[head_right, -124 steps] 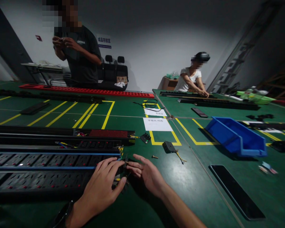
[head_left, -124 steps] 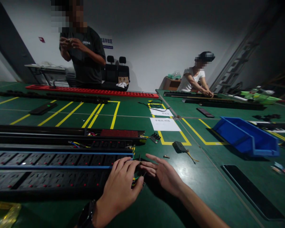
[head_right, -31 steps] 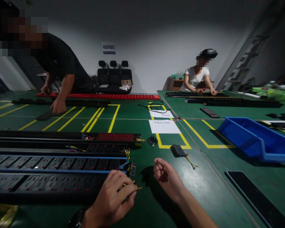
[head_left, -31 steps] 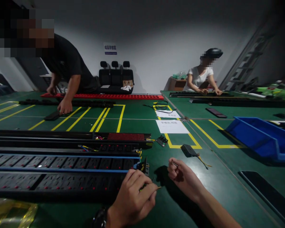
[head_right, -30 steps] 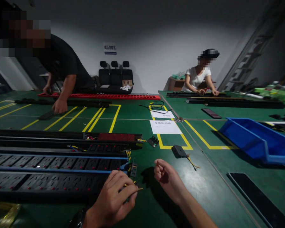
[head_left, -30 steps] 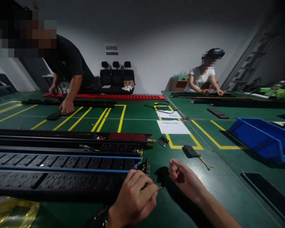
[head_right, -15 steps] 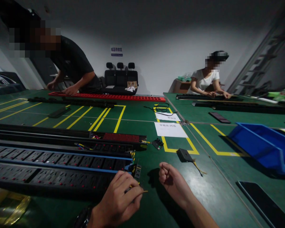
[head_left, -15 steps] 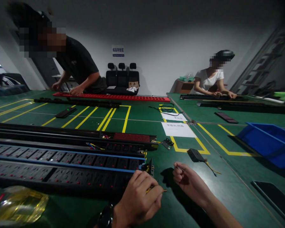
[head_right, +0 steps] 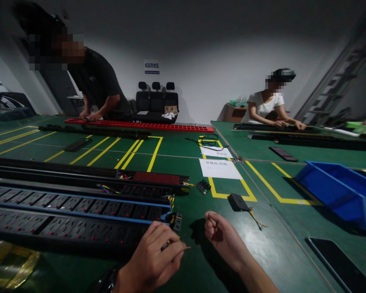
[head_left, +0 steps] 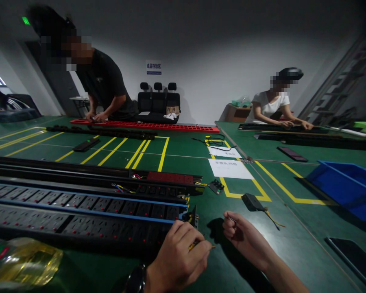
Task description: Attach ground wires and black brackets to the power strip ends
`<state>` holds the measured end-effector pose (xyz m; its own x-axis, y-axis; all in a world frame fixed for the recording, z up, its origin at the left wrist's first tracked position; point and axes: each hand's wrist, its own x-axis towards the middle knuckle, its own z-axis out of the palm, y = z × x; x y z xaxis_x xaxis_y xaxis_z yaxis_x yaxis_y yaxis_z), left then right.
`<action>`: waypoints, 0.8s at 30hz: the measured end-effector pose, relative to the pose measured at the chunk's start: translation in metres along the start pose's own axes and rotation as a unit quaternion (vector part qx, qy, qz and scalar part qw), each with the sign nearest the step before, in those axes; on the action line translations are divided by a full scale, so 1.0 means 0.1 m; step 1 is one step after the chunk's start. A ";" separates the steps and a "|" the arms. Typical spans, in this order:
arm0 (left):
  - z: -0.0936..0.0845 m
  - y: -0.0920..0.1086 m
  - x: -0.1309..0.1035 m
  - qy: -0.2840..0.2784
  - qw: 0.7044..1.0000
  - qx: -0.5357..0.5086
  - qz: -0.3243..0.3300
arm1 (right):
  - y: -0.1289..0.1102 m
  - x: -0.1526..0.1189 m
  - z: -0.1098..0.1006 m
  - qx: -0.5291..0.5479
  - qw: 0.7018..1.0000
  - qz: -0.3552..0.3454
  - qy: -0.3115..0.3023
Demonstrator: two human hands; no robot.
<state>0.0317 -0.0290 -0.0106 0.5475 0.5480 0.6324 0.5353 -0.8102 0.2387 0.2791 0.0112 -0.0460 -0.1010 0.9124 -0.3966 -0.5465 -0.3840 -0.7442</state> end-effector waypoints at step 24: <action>0.01 0.00 -0.01 0.009 1.000 0.008 0.021 | -0.02 -0.03 0.06 0.007 1.000 0.024 0.006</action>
<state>0.0316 -0.0294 -0.0121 0.5588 0.5097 0.6542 0.5224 -0.8290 0.1997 0.2758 0.0097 -0.0404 -0.1176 0.8914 -0.4376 -0.5523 -0.4249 -0.7172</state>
